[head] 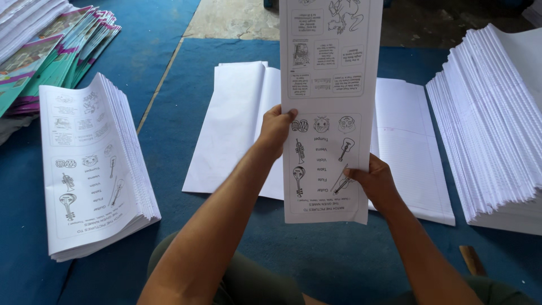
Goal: The person sits on a blue mat and repeatedly picks up folded paper sheets from a stack, unfolds them to check the printed side, and places them into a separate pile. The task involves handling printed and lined paper sheets by hand.
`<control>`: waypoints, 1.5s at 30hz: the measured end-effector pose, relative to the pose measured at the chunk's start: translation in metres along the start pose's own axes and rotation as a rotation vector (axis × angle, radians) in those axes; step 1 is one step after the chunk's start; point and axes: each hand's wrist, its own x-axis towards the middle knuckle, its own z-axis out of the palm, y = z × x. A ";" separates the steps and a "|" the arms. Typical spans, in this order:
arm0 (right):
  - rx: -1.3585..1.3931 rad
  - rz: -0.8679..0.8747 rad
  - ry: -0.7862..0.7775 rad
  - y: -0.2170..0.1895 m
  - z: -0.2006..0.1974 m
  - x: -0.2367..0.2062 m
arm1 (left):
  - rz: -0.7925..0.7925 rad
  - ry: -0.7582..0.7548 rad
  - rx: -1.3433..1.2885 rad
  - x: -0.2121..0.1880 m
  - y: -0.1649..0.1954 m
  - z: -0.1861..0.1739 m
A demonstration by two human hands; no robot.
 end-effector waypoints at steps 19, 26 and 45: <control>0.188 -0.256 0.142 -0.029 -0.022 -0.047 | 0.270 -0.101 0.249 -0.161 0.018 0.030; 0.002 -0.225 0.151 -0.030 -0.027 -0.050 | 0.381 0.019 0.165 -0.170 0.000 0.024; 0.004 -0.287 0.282 -0.039 -0.001 -0.062 | 0.342 0.030 0.408 -0.176 -0.003 0.023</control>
